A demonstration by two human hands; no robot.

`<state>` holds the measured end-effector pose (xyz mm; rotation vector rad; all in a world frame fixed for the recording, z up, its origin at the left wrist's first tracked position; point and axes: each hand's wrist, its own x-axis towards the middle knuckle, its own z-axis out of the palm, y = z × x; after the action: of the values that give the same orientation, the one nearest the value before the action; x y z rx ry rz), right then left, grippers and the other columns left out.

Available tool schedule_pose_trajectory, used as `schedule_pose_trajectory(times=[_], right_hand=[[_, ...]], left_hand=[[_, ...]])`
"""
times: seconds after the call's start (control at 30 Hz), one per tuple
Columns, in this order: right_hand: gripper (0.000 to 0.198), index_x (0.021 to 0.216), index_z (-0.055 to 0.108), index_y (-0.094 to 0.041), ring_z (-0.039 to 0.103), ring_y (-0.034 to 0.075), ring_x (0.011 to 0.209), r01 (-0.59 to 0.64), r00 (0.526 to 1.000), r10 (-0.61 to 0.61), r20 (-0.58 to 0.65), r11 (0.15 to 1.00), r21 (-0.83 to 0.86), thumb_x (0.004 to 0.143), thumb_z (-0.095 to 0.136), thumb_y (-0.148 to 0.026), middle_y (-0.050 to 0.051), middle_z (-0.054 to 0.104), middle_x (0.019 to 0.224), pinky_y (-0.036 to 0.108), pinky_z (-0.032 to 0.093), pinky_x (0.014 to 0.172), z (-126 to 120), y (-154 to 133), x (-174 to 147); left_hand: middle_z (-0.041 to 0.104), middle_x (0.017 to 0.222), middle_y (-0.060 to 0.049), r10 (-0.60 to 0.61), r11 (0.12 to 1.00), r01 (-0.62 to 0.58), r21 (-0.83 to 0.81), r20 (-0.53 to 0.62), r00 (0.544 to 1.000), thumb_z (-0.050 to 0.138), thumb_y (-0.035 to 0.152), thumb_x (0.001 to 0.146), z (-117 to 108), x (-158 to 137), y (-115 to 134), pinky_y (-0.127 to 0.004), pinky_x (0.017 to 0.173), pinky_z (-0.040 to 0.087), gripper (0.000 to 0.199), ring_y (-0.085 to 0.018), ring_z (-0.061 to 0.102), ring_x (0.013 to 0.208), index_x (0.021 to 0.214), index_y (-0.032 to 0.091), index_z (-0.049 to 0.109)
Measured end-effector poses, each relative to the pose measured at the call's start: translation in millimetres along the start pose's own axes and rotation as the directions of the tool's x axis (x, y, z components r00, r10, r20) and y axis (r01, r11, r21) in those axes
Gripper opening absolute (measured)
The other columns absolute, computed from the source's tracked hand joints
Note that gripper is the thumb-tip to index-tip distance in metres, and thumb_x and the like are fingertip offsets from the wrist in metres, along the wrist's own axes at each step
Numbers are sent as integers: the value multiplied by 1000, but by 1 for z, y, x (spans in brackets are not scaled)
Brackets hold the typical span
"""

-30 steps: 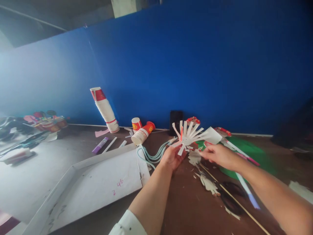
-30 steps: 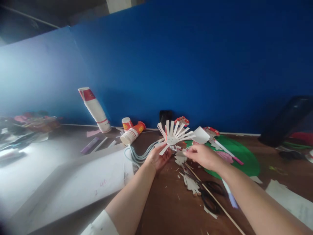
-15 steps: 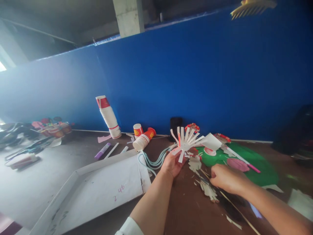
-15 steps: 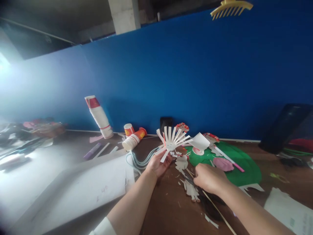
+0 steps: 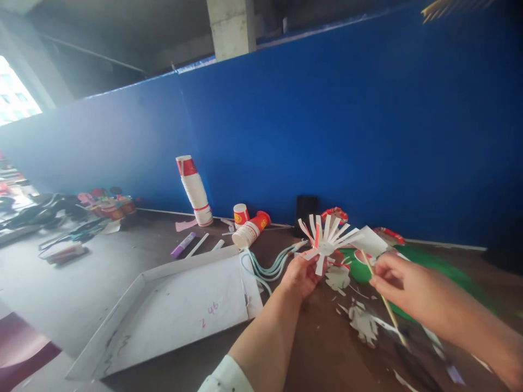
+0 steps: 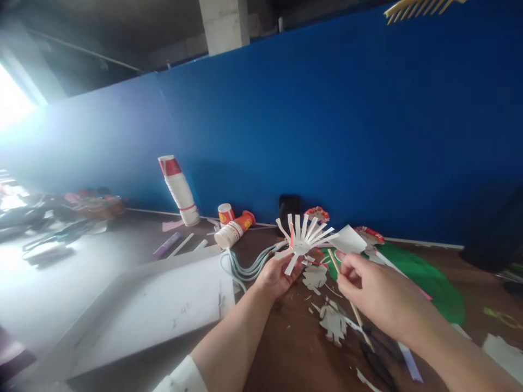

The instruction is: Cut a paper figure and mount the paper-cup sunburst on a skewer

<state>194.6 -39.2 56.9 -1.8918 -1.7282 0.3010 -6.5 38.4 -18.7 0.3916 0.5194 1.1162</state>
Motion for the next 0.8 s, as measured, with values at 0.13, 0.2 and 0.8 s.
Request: schedule_pose_trajectory(times=[0.13, 0.2, 0.8], right_hand=[[17, 95, 64, -31, 73, 25, 81, 242, 949, -174, -264, 937, 251, 82, 66, -42, 3, 78, 87, 35, 52, 74, 7, -21, -8], [22, 104, 61, -29, 73, 25, 81, 343, 900, -179, -398, 854, 391, 87, 63, -44, 5, 77, 90, 36, 55, 76, 17, -27, -9], [18, 81, 70, -12, 46, 2, 46, -507, 855, 186, 484, 101, 856, 77, 78, -27, -1, 56, 65, 10, 28, 35, 79, -20, 1]], left_hand=[[73, 84, -10, -26, 1000, 26, 2, 24, 999, 72, 8, 74, -3, 0, -4, -21, 69, 58, 10, -16, 71, 77, 84, 9, 70], [73, 83, -10, -43, 999, 43, 2, 11, 999, 70, 8, 77, -3, 0, -4, -21, 69, 58, 5, -15, 71, 77, 81, 9, 69], [65, 74, -5, -65, 984, 75, 161, -65, 996, 61, 3, 77, -2, 7, -10, -21, 60, 48, 12, -10, 61, 61, 86, 9, 67]])
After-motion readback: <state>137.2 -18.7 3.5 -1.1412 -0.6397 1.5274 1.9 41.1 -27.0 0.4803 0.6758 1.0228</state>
